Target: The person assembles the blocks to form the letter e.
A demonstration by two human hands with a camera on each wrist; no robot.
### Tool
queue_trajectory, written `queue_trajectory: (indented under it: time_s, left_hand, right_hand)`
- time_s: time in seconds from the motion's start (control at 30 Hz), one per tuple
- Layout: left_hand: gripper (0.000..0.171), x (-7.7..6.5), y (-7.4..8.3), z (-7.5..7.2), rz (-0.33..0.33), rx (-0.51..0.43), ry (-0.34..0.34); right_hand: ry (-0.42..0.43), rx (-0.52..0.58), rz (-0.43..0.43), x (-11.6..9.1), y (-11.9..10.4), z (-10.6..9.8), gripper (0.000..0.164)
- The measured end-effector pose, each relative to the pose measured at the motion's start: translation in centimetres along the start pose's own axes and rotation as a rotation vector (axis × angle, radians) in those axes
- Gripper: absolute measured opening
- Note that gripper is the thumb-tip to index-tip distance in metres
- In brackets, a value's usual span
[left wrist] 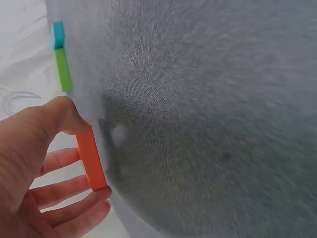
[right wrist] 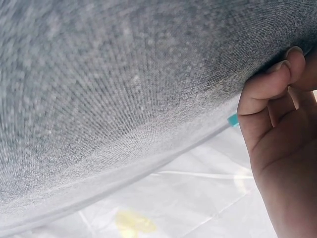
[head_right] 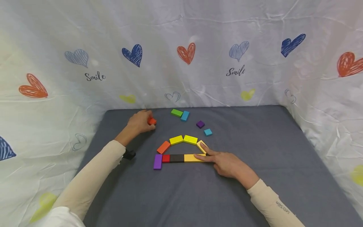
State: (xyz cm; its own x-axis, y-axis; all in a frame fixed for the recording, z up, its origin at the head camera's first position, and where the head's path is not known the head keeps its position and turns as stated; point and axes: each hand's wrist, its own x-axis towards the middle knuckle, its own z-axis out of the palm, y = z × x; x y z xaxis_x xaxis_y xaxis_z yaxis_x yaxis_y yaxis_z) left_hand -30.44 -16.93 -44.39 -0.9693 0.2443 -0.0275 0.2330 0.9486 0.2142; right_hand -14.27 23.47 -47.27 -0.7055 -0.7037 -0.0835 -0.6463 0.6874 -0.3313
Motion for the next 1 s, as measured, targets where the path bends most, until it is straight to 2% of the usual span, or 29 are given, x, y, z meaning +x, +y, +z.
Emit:
queue_trajectory:
  time_s: [0.23,0.6,0.83,1.0]
  left_hand:
    - [0.044,-4.3,0.6,-1.2,0.085,-0.004,0.032]
    - [0.063,-12.6,3.6,-2.0,0.263,-0.029,0.104]
    - [0.061,-17.6,5.3,-1.9,0.313,-0.039,0.145]
    - [0.061,-20.6,6.0,-1.0,0.319,-0.060,0.173]
  right_hand:
    - [0.009,0.001,-0.014,0.0,-0.1,0.2,0.083]
    - [0.003,0.002,-0.009,-0.1,0.2,0.1,0.086]
    - [0.004,0.004,-0.020,0.0,0.3,-0.1,0.084]
    - [0.000,0.010,-0.019,0.0,0.3,-0.1,0.083]
